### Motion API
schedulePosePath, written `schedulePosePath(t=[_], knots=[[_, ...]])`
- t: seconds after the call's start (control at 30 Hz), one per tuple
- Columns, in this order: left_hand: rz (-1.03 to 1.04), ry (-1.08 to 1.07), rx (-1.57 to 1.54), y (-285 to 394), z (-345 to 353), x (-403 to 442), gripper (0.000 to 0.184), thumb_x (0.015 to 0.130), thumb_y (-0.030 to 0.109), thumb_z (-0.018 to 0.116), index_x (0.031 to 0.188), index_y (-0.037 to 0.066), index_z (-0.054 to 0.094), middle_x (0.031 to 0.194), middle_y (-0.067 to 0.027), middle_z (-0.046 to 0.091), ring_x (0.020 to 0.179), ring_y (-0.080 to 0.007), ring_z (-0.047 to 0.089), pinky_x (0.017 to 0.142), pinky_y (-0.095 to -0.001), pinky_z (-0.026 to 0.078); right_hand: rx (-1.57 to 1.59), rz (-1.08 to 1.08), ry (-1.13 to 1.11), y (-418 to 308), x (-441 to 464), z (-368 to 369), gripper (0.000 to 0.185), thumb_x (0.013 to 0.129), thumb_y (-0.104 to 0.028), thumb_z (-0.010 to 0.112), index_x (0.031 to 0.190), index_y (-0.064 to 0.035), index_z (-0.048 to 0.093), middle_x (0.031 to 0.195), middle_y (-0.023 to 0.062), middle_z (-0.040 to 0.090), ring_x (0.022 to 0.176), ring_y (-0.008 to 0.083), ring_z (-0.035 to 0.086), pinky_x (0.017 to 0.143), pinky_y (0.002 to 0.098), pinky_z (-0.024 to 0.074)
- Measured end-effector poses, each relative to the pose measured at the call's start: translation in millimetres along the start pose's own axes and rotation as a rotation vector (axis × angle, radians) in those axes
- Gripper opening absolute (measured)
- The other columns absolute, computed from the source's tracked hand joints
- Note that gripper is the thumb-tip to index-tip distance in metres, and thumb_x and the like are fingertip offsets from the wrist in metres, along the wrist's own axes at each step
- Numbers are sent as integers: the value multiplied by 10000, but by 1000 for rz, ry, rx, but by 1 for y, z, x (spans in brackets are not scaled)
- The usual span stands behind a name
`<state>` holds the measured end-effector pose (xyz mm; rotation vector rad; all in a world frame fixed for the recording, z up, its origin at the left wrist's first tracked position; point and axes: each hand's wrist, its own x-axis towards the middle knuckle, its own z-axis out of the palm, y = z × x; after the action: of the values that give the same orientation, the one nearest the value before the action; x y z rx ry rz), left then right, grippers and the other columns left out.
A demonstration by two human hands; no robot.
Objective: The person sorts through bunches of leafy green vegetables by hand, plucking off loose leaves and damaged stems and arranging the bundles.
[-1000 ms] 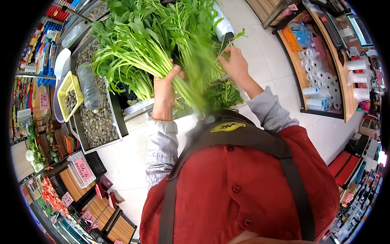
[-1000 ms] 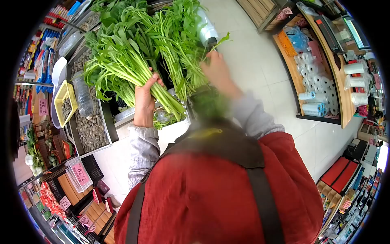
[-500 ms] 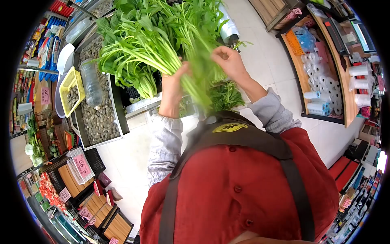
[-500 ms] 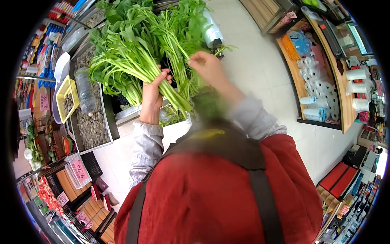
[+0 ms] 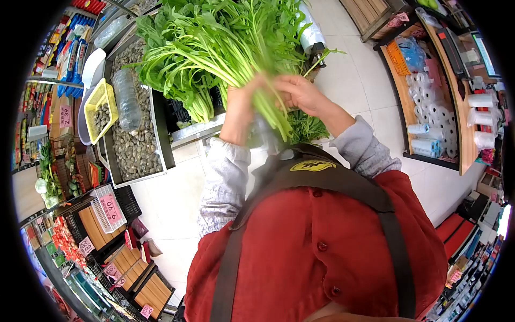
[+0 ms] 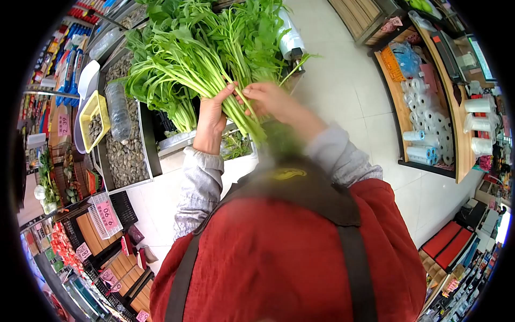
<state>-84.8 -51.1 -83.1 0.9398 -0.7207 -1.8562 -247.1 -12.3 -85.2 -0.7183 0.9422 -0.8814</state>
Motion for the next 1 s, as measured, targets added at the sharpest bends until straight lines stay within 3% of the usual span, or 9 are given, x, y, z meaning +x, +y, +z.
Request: schedulePosePath(t=[0.23, 0.33, 0.4, 0.5, 0.63, 0.73, 0.87, 1.0], knots=[[1, 15, -17, 4, 5, -5, 208, 785, -1, 646, 971, -4, 553, 849, -134, 635, 674, -193, 622, 570, -284, 539, 111, 5, -72, 5, -1, -4, 183, 893, -187, 533, 955, -16, 555, 894, 58, 601, 736, 135, 597, 687, 286, 493], [0, 22, 6, 5, 8, -6, 199, 780, -9, 649, 955, -4, 555, 822, -119, 631, 655, -186, 619, 564, -275, 532, -32, -67, -7, 7, 1, -7, 173, 896, -185, 523, 928, -18, 558, 804, 44, 592, 682, 115, 576, 627, 264, 478], [-14, 20, 31, 6, 10, -8, 199, 776, -15, 651, 950, -4, 555, 810, -114, 629, 647, -183, 618, 559, -272, 529, -475, -208, 105, 9, 6, -14, 169, 892, -179, 527, 903, -15, 563, 714, 18, 574, 606, 88, 535, 550, 241, 441], [-3, 27, 63, 4, 11, -8, 199, 766, -30, 651, 942, -8, 559, 803, -106, 627, 629, -177, 613, 554, -268, 526, -398, -360, 179, -3, 11, -5, 169, 869, -174, 558, 909, -11, 570, 664, -3, 548, 548, 71, 490, 499, 229, 402], [26, -4, 183, -5, 5, -4, 195, 745, -65, 642, 920, -8, 578, 802, -71, 618, 638, -162, 598, 570, -263, 511, -657, -434, 194, -22, 19, 6, 167, 793, -168, 630, 807, -2, 629, 674, 52, 628, 570, 107, 558, 527, 255, 436], [-4, 22, 281, -2, 6, -6, 204, 734, -74, 646, 916, -9, 582, 809, -66, 615, 662, -162, 597, 583, -267, 505, -875, -364, 234, -29, 27, 4, 186, 762, -211, 649, 737, -26, 651, 669, 80, 646, 578, 157, 590, 548, 294, 454], [-21, 32, 248, -2, 5, -7, 201, 746, -72, 638, 927, -9, 578, 825, -73, 617, 671, -165, 597, 592, -268, 505, -1016, -346, 304, -31, 28, 8, 195, 743, -254, 650, 711, -62, 652, 646, 94, 627, 574, 235, 592, 557, 347, 459], [26, 40, 177, -3, 9, -5, 237, 757, -81, 625, 974, -10, 558, 854, -88, 620, 686, -178, 607, 599, -274, 519, -1123, -462, 371, -25, 26, 12, 243, 770, -266, 608, 759, -25, 635, 688, 109, 622, 615, 237, 602, 594, 336, 472]])
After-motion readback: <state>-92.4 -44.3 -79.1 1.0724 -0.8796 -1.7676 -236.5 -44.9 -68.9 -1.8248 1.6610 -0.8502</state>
